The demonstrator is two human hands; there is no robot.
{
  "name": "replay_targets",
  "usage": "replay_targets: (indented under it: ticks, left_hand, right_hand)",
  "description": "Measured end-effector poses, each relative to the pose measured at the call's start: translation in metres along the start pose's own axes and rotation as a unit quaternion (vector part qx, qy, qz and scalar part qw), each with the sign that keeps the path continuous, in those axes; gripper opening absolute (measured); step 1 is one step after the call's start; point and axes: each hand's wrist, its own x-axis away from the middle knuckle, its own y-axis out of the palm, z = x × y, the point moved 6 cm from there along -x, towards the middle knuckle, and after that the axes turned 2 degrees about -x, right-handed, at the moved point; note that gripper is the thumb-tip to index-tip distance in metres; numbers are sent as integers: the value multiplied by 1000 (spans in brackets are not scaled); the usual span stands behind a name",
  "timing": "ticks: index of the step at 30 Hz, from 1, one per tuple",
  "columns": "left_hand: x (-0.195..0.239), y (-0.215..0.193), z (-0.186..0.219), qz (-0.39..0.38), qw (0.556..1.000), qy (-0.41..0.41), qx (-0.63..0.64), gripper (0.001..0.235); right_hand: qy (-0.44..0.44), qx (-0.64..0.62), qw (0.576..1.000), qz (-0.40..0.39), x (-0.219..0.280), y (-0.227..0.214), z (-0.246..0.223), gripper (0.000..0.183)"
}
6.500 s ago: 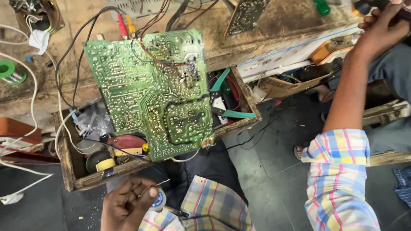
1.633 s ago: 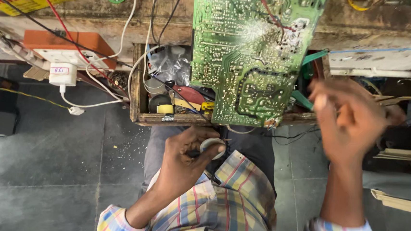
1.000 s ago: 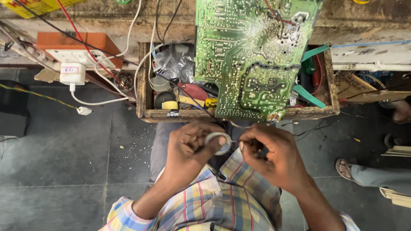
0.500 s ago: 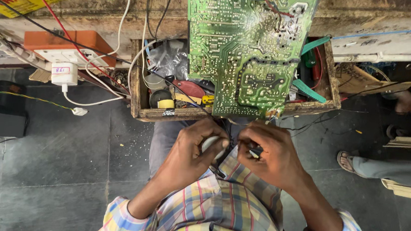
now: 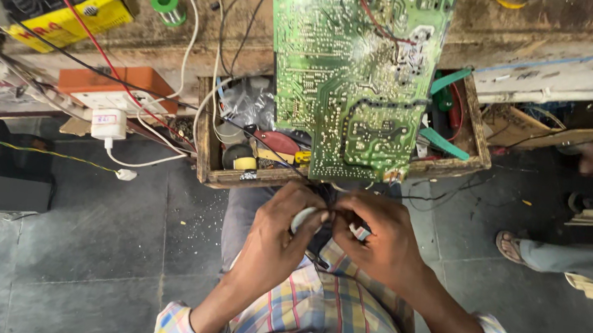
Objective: The person uses a soldering iron and solder wire to repair a green circuit board. They repeatedly apply solder to specific points on the board while holding the board steady with the other hand.
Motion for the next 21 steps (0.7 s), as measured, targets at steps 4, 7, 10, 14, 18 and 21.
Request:
replay_targets:
  ticks: [4, 7, 10, 14, 18, 21]
  left_hand:
    - [4, 6, -12, -78, 992, -97, -16, 12]
    - [6, 5, 6, -39, 998, 32, -40, 15]
    - [8, 7, 4, -70, 997, -6, -15, 9]
    - [1, -27, -6, 64, 997, -35, -12, 8]
    - [6, -30, -46, 78, 959, -251, 108, 11]
    - [4, -13, -49, 60, 962, -229, 139, 12]
  right_hand:
    - [-21, 34, 998, -43, 0, -1, -2, 29]
    - [-38, 89, 992, -79, 3, 1, -3, 34]
    - [-70, 92, 991, -67, 11, -10, -2, 38]
    - [-26, 175, 979, 103, 2, -85, 30, 18]
    - [-35, 261, 932, 248, -38, -175, 77, 16]
    - [-39, 254, 925, 279, -83, -209, 118, 21]
